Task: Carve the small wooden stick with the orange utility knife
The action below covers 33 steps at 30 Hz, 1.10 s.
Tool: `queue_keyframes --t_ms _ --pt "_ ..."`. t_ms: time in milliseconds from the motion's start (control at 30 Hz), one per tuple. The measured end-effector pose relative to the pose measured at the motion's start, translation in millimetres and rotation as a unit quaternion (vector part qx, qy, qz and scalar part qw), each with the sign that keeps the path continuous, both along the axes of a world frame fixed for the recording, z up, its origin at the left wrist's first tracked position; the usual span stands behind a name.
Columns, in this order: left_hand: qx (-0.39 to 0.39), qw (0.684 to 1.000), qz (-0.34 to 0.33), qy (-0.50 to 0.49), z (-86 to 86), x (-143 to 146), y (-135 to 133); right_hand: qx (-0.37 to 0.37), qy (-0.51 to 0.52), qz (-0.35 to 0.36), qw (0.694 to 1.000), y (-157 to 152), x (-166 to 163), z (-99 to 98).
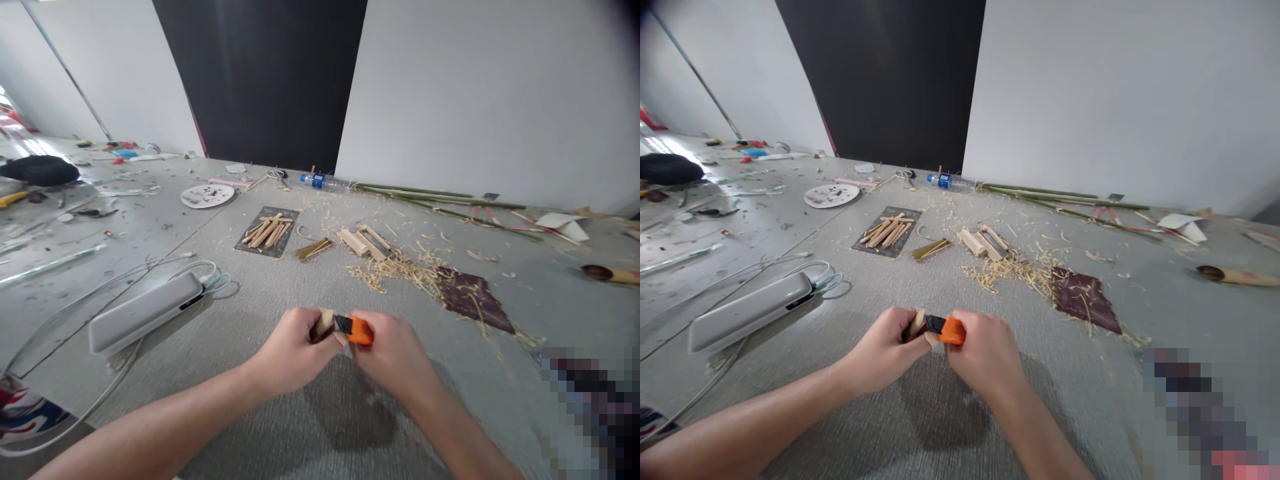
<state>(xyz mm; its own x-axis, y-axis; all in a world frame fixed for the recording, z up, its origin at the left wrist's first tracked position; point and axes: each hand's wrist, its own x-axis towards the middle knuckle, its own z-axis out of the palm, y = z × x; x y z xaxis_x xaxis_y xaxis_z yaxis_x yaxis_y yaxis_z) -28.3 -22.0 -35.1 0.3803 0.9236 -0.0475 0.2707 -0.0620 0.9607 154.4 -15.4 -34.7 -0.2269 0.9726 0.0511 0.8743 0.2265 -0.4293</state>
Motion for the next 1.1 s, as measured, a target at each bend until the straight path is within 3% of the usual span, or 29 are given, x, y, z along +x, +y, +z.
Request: queue_keyframes --t_ms 900,1100 --pt "-0.007 1.000 -0.020 -0.015 1.4 -0.5 -1.1 -0.004 -0.009 0.029 1.000 -0.2 2.0 1.7" --pt "0.006 1.000 0.015 0.019 -2.4 0.9 -2.2 0.003 -0.090 -0.033 0.995 -3.6 -6.5 1.6"
